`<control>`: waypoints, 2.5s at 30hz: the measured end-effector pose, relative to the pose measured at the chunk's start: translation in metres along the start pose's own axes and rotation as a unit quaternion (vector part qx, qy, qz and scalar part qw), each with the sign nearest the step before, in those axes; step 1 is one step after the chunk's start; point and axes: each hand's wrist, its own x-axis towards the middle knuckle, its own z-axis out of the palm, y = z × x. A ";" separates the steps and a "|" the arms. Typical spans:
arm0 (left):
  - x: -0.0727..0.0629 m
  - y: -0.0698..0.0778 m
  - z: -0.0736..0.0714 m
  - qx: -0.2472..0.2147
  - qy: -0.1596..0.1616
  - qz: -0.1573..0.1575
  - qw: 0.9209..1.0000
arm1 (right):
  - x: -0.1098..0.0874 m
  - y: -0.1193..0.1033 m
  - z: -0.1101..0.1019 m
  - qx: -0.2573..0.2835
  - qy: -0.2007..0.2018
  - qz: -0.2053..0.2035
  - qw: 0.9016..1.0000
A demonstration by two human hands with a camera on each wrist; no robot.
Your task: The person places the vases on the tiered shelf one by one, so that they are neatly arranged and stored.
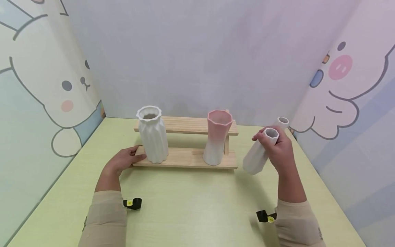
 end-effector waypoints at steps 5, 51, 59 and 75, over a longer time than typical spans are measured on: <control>0.000 0.001 0.000 0.002 -0.003 0.000 1.000 | -0.002 -0.004 0.005 -0.016 -0.010 -0.004 1.000; 0.001 -0.002 -0.002 -0.005 -0.004 0.009 1.000 | -0.019 -0.044 0.071 0.103 -0.088 -0.078 0.988; 0.002 -0.006 -0.003 -0.014 0.000 0.004 1.000 | -0.021 -0.050 0.089 0.098 -0.110 -0.078 0.986; 0.001 -0.006 -0.003 -0.013 0.003 0.005 1.000 | -0.023 -0.057 0.116 0.096 -0.134 -0.100 0.981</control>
